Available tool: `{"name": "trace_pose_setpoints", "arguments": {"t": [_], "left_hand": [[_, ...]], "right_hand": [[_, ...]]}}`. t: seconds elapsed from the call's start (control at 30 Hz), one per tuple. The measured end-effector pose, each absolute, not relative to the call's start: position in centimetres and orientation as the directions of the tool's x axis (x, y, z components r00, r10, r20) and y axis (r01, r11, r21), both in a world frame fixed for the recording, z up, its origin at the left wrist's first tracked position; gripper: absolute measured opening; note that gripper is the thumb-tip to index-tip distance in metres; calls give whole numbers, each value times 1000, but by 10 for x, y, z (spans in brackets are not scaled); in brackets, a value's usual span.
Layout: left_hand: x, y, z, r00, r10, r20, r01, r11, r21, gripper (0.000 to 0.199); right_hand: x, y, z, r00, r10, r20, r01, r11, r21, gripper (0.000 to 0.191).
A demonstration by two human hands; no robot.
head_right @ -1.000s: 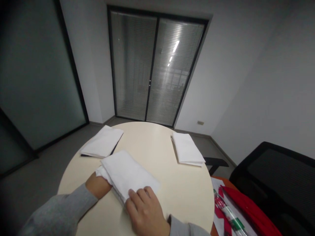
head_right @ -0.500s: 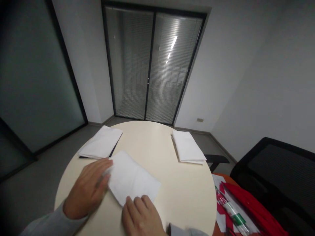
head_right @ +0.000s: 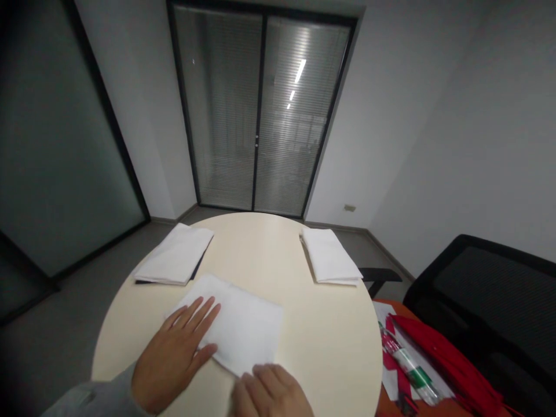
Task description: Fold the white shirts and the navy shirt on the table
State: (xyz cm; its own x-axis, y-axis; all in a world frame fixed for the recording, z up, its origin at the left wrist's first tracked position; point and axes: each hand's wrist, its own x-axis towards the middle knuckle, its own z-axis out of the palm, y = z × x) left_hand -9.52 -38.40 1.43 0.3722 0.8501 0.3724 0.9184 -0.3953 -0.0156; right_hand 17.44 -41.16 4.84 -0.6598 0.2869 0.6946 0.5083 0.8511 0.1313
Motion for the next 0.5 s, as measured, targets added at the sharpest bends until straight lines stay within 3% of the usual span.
{"name": "trace_pose_setpoints", "arguments": {"t": [0.13,0.23,0.3,0.37,0.5], "left_hand": [[-48,-389,25,248,914,322,962,-271,29,66],[-42,-384,54,271,935,229,959,-284,23,50],[-54,-372,77,325,929,179,938,-340,60,42],[-67,-354,93,354,909,219,916,-384,116,45],[-68,-315,85,338,870,359,902,-408,139,52]], "right_hand": [[155,-384,111,-587,614,527,663,739,-122,38],[130,-344,110,-541,722,432,738,654,-168,54],[121,-321,89,-549,777,308,764,616,-192,55],[120,-307,67,-574,794,198,760,607,-231,57],[124,-305,49,-603,783,151,742,621,-253,58]]}}
